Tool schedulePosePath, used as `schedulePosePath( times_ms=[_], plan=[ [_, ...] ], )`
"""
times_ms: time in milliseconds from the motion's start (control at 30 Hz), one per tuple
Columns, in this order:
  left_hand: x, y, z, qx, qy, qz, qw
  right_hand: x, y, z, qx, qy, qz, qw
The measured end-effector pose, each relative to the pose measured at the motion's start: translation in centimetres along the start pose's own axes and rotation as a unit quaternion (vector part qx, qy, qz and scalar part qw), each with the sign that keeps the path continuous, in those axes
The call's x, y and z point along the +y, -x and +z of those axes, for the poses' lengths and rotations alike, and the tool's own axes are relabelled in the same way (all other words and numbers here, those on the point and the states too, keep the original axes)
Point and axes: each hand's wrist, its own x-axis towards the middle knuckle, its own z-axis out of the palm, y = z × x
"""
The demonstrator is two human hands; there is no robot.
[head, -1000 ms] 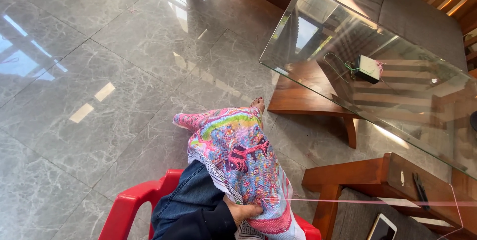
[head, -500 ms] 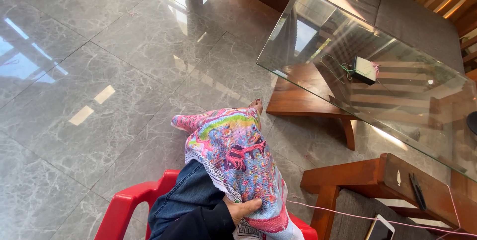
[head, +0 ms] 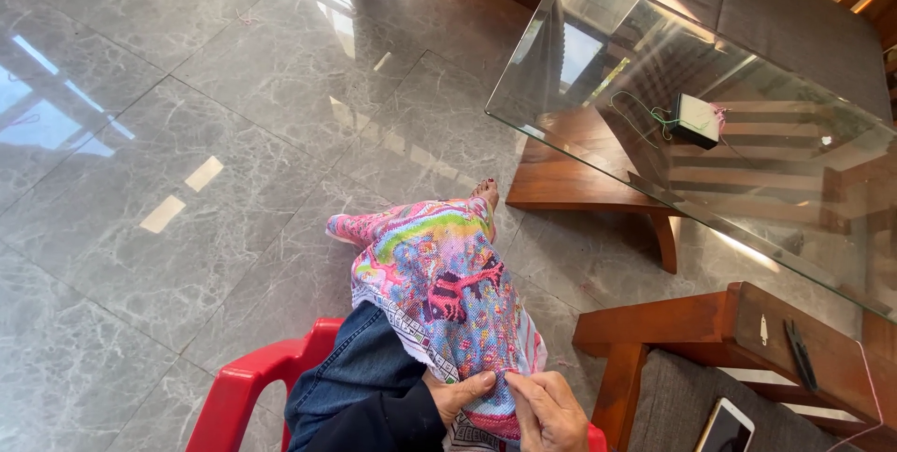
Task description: A person sitting in a chair is cross-stitching a colorful pattern onto a piece of fabric using a needle and thread.
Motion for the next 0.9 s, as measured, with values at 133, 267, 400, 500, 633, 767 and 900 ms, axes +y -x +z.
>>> schedulePosePath(
  times_ms=[133, 267, 400, 500, 633, 767, 900],
  plan=[
    [-0.2, 0.0, 0.2, 0.012, 0.003, 0.024, 1.000, 0.1, -0.3, -0.2, -0.029, 0.020, -0.030, 0.999],
    [-1.5, -0.5, -0.3, 0.014, 0.031, 0.021, 0.999, 0.4, -0.3, -0.4, -0.054, 0.042, -0.036, 0.997],
    [-2.0, -0.6, -0.3, 0.028, 0.026, 0.014, 0.999, 0.0, -0.9, -0.5, -0.055, 0.038, -0.073, 0.995],
    [-1.8, -0.5, -0.1, 0.040, 0.026, 0.002, 0.999, -0.2, -1.0, -0.6, -0.068, 0.073, -0.054, 0.994],
    [-2.0, -0.5, 0.0, 0.068, 0.008, -0.005, 0.998, -0.1, -1.0, -0.5, -0.077, 0.085, -0.053, 0.992],
    [-1.2, 0.0, 0.6, 0.096, -0.017, -0.007, 0.995, -0.1, -0.7, -0.2, -0.071, 0.124, -0.060, 0.988],
    [0.0, 0.4, 1.7, 0.082, 0.038, 0.027, 0.996, 1.0, 0.2, 0.5, -0.067, 0.181, -0.065, 0.979]
  ],
)
